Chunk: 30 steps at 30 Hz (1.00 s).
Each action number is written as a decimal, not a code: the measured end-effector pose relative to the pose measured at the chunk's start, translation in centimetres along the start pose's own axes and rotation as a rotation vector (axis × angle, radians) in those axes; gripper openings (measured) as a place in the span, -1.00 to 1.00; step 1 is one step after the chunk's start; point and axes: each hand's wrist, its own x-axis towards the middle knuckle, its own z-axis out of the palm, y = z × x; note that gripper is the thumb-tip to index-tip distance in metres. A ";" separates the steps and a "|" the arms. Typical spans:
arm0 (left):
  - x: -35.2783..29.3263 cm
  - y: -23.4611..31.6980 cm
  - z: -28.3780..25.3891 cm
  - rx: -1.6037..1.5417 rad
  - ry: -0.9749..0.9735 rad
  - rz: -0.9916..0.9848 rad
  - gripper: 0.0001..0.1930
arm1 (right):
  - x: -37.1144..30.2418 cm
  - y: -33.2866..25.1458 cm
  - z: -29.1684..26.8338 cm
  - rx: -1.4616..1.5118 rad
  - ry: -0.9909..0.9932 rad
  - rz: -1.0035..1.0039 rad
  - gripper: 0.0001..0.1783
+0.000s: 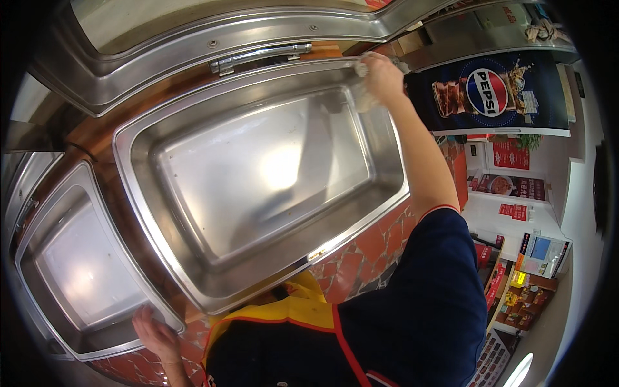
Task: The person wipes the edges and surfaces of several stainless steel food trays on a buffet counter using a white cloth. The person moves along the counter, cleaning each tray in sequence.
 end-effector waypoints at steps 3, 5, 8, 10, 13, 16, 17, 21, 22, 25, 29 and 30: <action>0.2 0.1 -0.1 0.002 0.011 0.012 -0.64 | 1.1 1.5 -0.2 -0.056 -0.067 0.106 -0.78; 0.1 0.1 0.0 0.000 0.009 0.014 -0.64 | 1.5 1.3 0.1 -0.093 -0.087 0.151 -0.80; -0.6 -0.2 0.5 -0.002 0.051 0.024 -0.62 | 2.6 0.5 0.5 -0.123 -0.089 0.168 -0.82; -0.2 0.1 0.6 0.026 0.113 0.089 -0.62 | 3.6 0.7 0.5 -0.194 -0.146 0.096 -0.81; 1.3 1.3 0.2 0.027 0.125 0.067 -0.62 | 5.0 -0.3 0.2 -0.358 -0.377 0.158 -0.75; 2.0 2.2 -0.1 -0.015 0.163 0.043 -0.61 | 4.6 -3.6 -1.5 -0.285 -0.416 0.258 -0.70; 1.8 2.1 0.0 -0.038 0.181 0.040 -0.60 | 4.3 -5.2 -1.5 -0.249 -0.407 0.214 -0.71; 1.3 2.4 0.0 -0.073 0.200 0.035 -0.57 | 2.1 -17.5 -5.9 0.077 -0.193 -0.343 -0.73; 1.3 2.6 -0.1 -0.074 0.187 0.031 -0.57 | 1.8 -21.6 -7.4 0.136 -0.149 -0.457 -0.74; 1.1 2.3 -0.1 -0.080 0.192 0.035 -0.56 | 1.9 -32.1 -11.9 0.291 -0.184 -0.682 -0.60; 1.8 2.0 -0.1 -0.096 0.253 0.071 -0.61 | 2.0 -38.9 -9.1 0.444 -0.117 -0.910 -0.75; 1.7 2.0 0.0 -0.101 0.266 0.066 -0.62 | 0.2 -40.2 -9.2 0.457 0.102 -0.900 -0.79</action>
